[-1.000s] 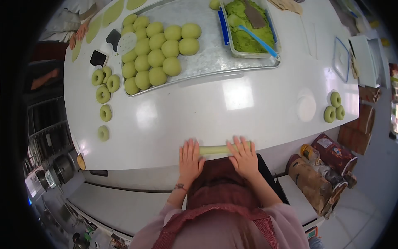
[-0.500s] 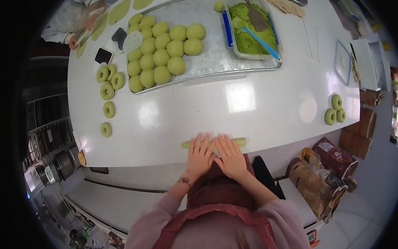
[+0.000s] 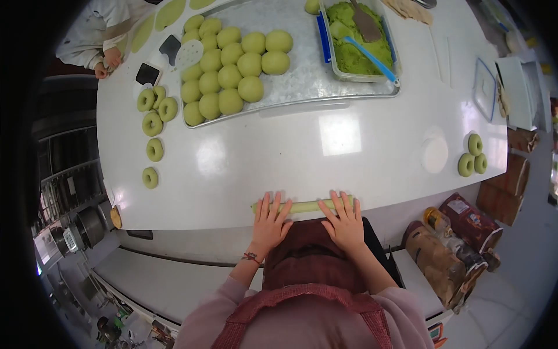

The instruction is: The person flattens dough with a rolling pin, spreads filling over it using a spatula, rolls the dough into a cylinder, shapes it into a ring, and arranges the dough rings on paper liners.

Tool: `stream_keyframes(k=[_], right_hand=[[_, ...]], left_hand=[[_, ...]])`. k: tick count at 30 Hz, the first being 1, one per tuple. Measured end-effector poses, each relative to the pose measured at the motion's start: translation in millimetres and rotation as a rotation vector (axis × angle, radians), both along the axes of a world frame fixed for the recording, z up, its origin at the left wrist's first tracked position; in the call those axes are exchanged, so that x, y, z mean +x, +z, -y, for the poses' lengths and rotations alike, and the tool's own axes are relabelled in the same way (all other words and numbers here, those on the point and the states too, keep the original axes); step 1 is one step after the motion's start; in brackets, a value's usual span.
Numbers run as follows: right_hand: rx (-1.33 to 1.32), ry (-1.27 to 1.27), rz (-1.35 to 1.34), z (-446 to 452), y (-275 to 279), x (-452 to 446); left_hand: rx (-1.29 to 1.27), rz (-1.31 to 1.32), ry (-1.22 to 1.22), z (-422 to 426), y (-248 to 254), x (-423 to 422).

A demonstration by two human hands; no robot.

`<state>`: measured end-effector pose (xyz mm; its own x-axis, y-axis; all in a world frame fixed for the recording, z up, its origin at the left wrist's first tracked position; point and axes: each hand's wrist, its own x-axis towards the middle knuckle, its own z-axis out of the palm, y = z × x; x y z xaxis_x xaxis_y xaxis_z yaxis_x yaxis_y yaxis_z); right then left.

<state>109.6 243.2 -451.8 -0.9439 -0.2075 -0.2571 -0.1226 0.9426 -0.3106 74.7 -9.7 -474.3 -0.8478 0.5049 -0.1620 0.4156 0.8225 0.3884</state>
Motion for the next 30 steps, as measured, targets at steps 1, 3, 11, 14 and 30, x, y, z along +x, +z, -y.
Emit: stream_keyframes(k=[1,3,11,14,30], right_hand=[[-0.002,0.003,0.000,0.1,-5.6,-1.8],[0.057,-0.051,-0.083,5.6,-8.4,-33.6],[-0.415,-0.104,0.009,-33.2,6.6,-97.5],[-0.376,-0.024,-0.154,-25.7,11.1,-105.0],[-0.303,0.009,-0.364,37.4,17.2,-202.5]], left_hand=[[-0.002,0.000,0.003,-0.1,-4.2,-1.3],[-0.090,-0.041,0.132,-16.1,4.7,-36.3],[0.200,-0.092,0.093,23.7,17.2,-109.6],[0.219,-0.071,-0.019,18.5,13.4,-105.8],[0.249,-0.124,0.126,11.1,36.5,-44.9]])
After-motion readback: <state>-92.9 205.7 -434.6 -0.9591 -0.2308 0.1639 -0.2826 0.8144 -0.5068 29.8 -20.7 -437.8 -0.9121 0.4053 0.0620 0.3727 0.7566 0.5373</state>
